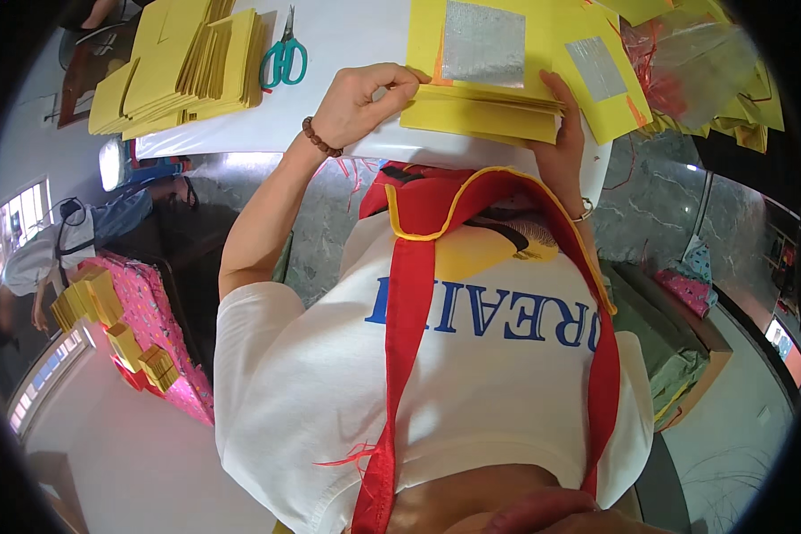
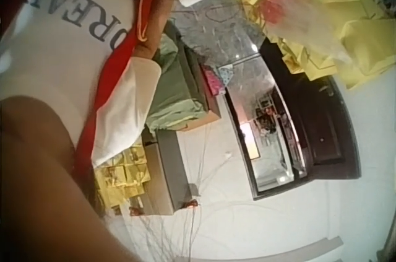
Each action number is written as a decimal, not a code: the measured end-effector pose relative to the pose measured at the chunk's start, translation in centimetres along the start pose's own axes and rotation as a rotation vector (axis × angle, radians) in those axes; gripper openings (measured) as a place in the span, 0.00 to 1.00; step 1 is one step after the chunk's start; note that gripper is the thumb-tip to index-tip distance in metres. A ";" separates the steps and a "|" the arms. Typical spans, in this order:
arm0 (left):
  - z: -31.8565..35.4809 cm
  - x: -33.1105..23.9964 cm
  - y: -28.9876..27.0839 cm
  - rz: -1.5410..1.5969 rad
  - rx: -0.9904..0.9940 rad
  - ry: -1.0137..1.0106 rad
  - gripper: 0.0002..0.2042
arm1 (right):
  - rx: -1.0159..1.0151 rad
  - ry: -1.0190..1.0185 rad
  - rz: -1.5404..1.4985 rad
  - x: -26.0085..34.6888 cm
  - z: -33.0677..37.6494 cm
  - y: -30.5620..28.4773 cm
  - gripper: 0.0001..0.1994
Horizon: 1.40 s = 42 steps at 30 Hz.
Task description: Folding sheets of yellow paper with silver foil centers.
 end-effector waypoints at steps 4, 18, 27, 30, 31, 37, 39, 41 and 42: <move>0.2 -0.1 0.1 0.010 -0.022 0.012 0.10 | -0.003 0.060 -0.096 -0.6 -0.1 0.2 0.33; -0.9 -2.8 1.7 -0.738 0.144 0.544 0.17 | 0.003 -0.058 -0.003 -0.1 -0.9 -0.3 0.21; -1.6 -2.7 1.4 -0.762 0.377 0.524 0.25 | 0.015 -0.034 -0.010 0.2 -0.8 -0.6 0.19; -1.8 -2.7 1.6 -0.838 0.423 0.504 0.25 | 0.013 -0.033 0.005 0.3 -1.0 -0.6 0.18; -1.9 -2.6 1.6 -0.835 0.425 0.507 0.25 | 0.017 -0.038 0.000 0.3 -0.9 -0.6 0.18; -2.3 -1.8 1.1 -0.709 0.476 0.496 0.30 | 0.035 -0.006 -0.008 0.2 -1.1 -0.9 0.16; -2.4 -1.5 0.9 -0.627 0.465 0.479 0.30 | 0.046 0.037 -0.051 0.0 -1.2 -0.9 0.15; -2.6 -1.4 0.8 -0.593 0.460 0.471 0.29 | 0.056 0.083 -0.093 -0.2 -1.4 -1.1 0.15; -2.7 -1.4 0.7 -0.561 0.454 0.464 0.28 | 0.081 0.091 -0.140 -0.3 -1.5 -1.2 0.15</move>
Point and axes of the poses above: each hand's wrist, its own z-axis away from the middle knuckle, its own y-axis out of the palm, x = y × z, the point moved 1 cm from there along -z, towards the middle knuckle, and after that the axes turned 13 degrees about y, right-handed, at the moved point
